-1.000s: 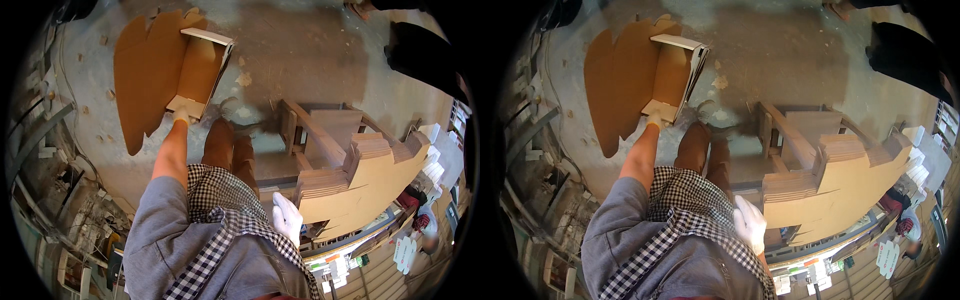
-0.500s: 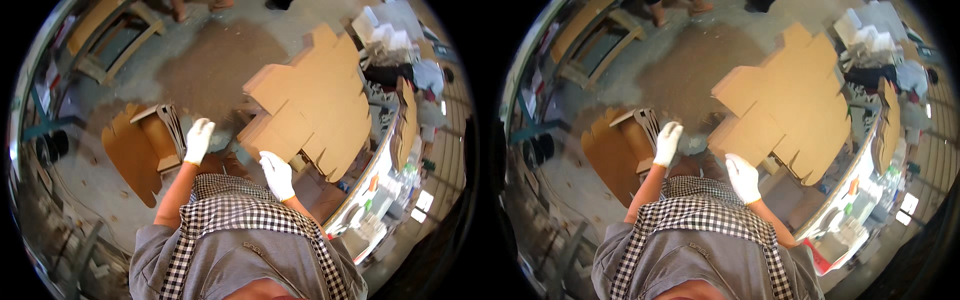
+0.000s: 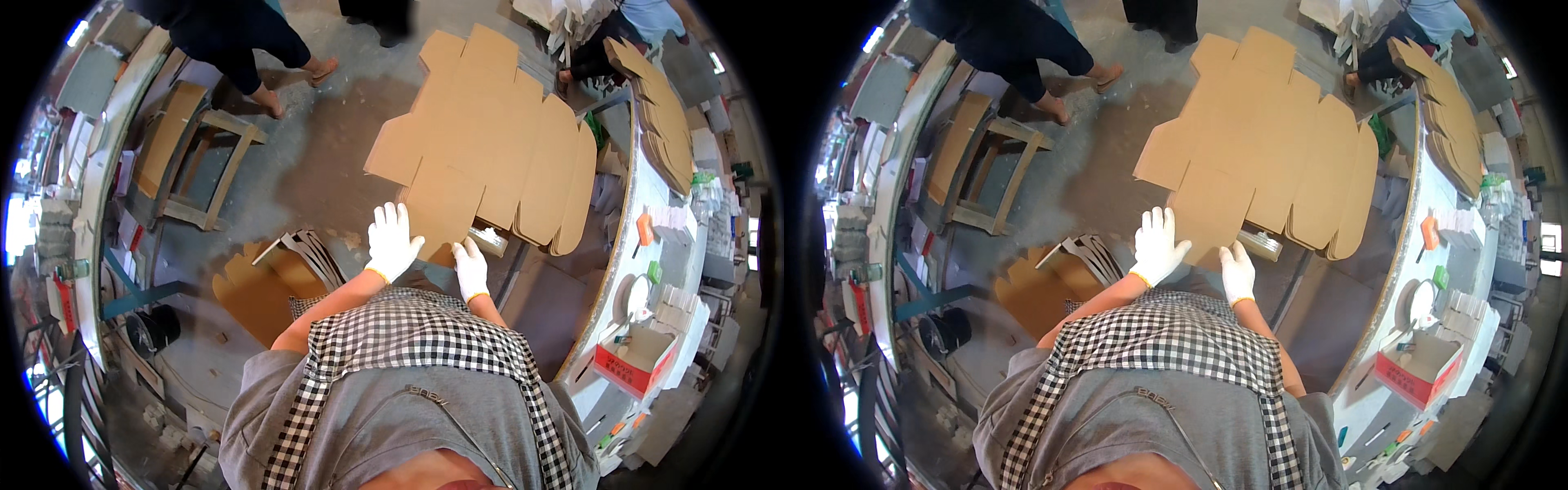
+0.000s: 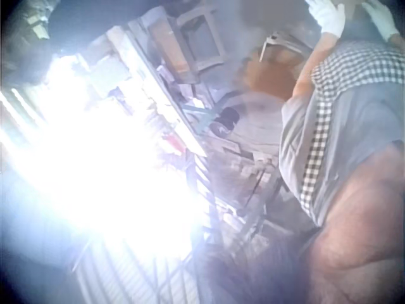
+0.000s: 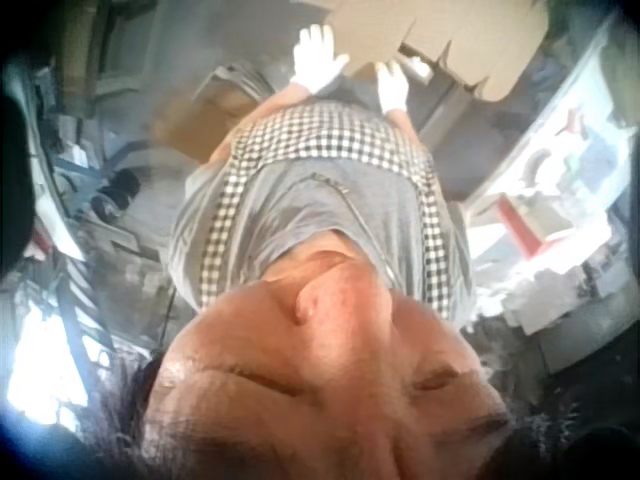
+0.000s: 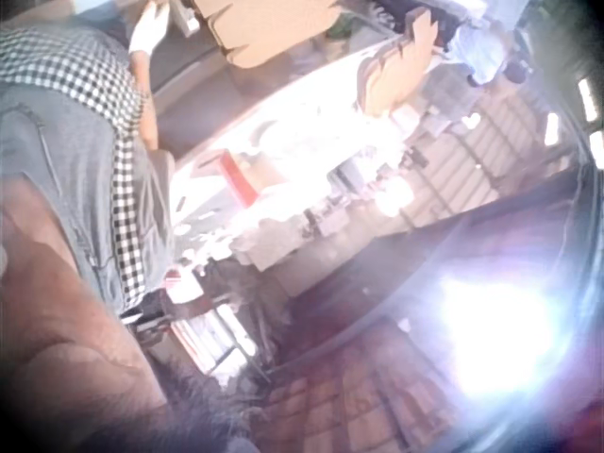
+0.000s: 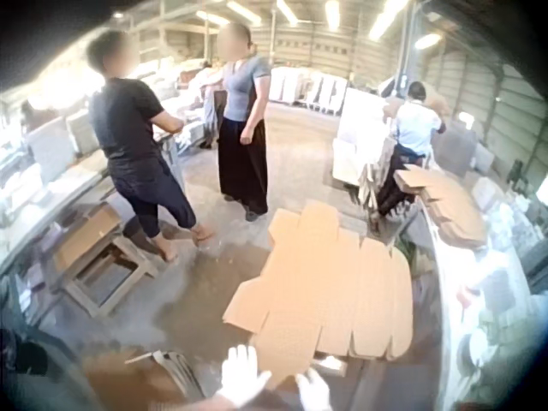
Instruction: The person folds flat cardboard pieces into box shapes, inserts white paper inserts, and secures the flaps. They handle multiple units sequentially, stacking completed boxes on the table.
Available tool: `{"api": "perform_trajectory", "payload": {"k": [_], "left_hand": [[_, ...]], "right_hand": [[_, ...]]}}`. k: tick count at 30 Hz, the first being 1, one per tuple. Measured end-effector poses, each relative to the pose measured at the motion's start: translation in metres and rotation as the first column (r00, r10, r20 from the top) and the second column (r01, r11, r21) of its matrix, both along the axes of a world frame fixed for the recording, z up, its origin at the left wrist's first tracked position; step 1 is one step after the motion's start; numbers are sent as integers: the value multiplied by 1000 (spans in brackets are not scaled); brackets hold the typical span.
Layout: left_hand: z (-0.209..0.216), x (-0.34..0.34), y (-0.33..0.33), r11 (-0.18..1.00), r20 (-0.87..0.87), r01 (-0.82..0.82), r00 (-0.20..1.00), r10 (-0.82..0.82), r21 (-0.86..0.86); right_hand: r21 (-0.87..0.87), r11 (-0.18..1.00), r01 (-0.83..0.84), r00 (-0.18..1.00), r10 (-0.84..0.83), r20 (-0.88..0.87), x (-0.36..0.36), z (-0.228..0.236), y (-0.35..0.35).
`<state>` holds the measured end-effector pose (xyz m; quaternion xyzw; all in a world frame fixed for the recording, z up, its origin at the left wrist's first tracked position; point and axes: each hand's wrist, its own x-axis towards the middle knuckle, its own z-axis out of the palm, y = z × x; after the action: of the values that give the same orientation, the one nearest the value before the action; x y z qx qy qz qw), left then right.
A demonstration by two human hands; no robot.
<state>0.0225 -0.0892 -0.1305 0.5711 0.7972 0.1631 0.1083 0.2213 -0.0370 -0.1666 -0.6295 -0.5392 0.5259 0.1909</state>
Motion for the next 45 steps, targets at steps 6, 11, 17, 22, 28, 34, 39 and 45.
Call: {"api": "perform_trajectory", "payload": {"k": [6, 11, 17, 22, 28, 34, 39, 45], "left_hand": [[6, 25, -12, 994, -2, 108, 994, -107, 22], [-7, 31, -13, 990, -40, 137, 990, -136, 28], [26, 22, -3, 997, 184, 51, 982, -40, -58], [2, 15, 12, 998, 386, -58, 921, 57, -10], [10, 11, 11, 996, 518, -90, 851, 82, -10], [39, -22, 26, 967, 538, -236, 829, 151, 92], [78, -70, 44, 781, 714, -625, 556, 425, 21], [57, -100, 77, 898, 988, -413, -30, 152, -150]], "right_hand": [[-198, 969, 146, 968, -181, -172, 3, 37, 2], [-196, 969, 148, 933, -202, -296, -12, 22, 14], [-133, 975, 176, 957, -201, -207, 6, 3, 22], [-195, 975, 105, 949, -157, -275, -1, 15, 22], [-138, 983, 122, 958, -153, -243, -4, 31, 16], [-325, 945, -29, 780, -182, -598, -4, 38, 33], [-340, 921, -189, 603, -164, -781, 15, 78, 42], [-319, 884, -341, 576, -71, -814, 26, 120, 19]]}}
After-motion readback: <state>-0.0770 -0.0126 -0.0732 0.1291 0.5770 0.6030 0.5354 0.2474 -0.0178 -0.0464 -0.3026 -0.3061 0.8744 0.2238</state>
